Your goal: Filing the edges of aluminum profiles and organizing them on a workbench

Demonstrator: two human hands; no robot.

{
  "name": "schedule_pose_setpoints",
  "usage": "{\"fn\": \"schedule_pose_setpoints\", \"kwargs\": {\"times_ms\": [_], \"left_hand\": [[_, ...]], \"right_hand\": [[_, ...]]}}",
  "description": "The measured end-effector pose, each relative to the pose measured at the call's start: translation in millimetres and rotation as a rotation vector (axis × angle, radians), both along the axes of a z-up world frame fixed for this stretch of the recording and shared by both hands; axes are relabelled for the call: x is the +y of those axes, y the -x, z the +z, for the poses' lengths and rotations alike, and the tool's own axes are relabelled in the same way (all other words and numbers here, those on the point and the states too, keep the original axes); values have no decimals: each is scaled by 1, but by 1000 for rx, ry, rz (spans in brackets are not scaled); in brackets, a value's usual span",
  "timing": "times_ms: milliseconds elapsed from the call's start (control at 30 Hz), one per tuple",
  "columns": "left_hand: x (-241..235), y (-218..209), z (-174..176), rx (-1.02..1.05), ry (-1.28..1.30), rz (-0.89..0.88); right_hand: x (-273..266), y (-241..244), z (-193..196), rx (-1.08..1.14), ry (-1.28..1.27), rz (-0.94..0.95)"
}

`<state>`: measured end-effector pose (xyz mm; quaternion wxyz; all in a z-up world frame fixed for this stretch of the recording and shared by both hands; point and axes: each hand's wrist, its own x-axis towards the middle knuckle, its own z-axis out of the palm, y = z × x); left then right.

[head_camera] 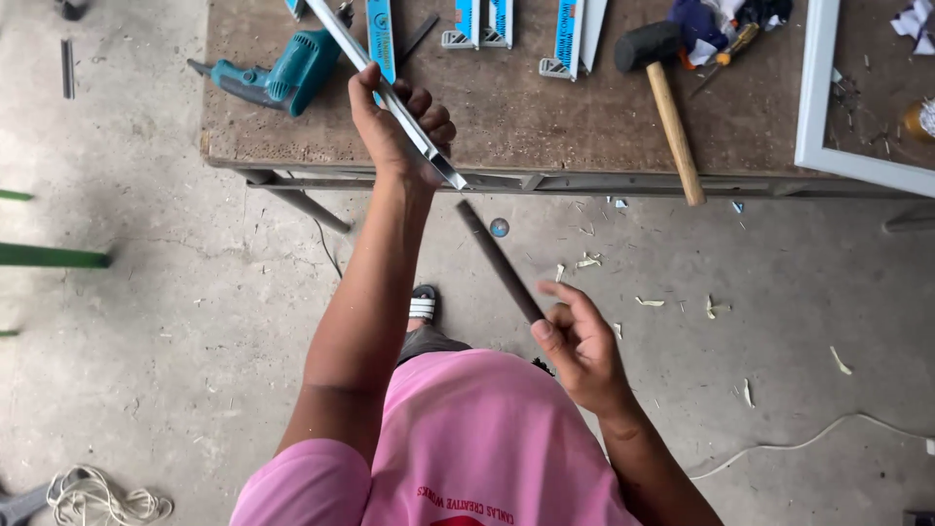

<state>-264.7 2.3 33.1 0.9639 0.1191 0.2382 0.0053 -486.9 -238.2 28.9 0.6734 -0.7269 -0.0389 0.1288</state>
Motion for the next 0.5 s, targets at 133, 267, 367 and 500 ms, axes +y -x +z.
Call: {"fn": "schedule_pose_setpoints", "kwargs": {"times_ms": [133, 267, 367, 500], "left_hand": [[-20, 6, 10, 55, -47, -9], [-26, 10, 17, -3, -88, 12], [-29, 12, 22, -9, -108, 20], [-33, 19, 37, 35, -180, 82]], "right_hand": [[9, 5, -6, -32, -37, 16], [12, 1, -4, 15, -57, 36], [14, 0, -8, 60, -127, 14], [18, 1, -11, 94, -237, -5]]}}
